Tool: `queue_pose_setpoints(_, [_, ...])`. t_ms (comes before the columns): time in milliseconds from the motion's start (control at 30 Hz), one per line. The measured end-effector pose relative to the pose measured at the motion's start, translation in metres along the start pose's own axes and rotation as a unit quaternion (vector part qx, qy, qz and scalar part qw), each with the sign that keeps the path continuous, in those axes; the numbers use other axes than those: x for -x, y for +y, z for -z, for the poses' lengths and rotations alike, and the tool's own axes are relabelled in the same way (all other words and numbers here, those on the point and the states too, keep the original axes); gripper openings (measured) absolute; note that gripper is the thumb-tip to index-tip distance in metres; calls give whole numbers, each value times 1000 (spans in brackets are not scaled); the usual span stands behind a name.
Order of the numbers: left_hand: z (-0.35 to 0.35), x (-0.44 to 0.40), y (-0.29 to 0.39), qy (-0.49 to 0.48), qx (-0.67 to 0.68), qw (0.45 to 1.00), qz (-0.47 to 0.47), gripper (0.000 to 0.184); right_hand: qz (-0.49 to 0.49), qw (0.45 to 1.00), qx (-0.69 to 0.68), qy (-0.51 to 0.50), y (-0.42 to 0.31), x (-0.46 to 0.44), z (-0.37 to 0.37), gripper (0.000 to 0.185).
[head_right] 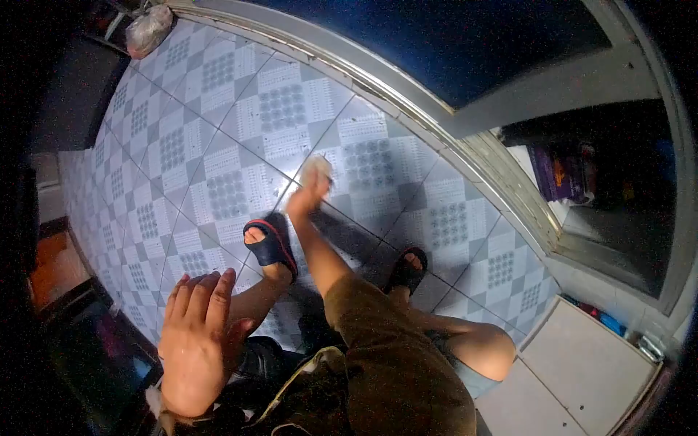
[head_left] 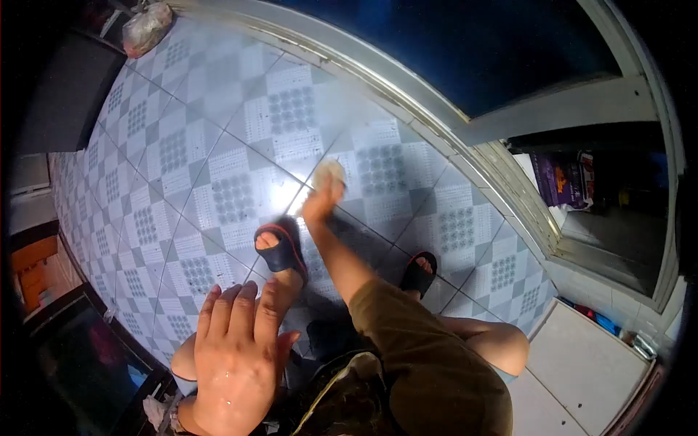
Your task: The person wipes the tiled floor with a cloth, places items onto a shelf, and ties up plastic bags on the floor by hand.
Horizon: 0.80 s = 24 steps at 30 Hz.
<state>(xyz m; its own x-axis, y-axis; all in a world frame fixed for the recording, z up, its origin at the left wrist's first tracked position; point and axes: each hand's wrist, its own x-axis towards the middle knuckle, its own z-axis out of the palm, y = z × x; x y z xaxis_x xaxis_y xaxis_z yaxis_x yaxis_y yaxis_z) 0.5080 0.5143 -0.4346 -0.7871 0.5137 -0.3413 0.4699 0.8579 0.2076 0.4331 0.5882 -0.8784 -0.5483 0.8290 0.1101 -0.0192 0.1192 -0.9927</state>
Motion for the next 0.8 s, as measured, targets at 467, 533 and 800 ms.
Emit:
queue_pose_setpoints(467, [5, 4, -23, -9, 5, 1000, 5, 60, 224, 529, 14, -819, 68, -36, 218, 35])
queue_pose_setpoints(533, [3, 4, -28, -12, 5, 1000, 21, 61, 339, 470, 110, -807, 44, -47, 202, 35])
queue_pose_setpoints(800, [0, -6, -35, 8, -44, 999, 10, 47, 407, 660, 302, -554, 31, -104, -63, 42])
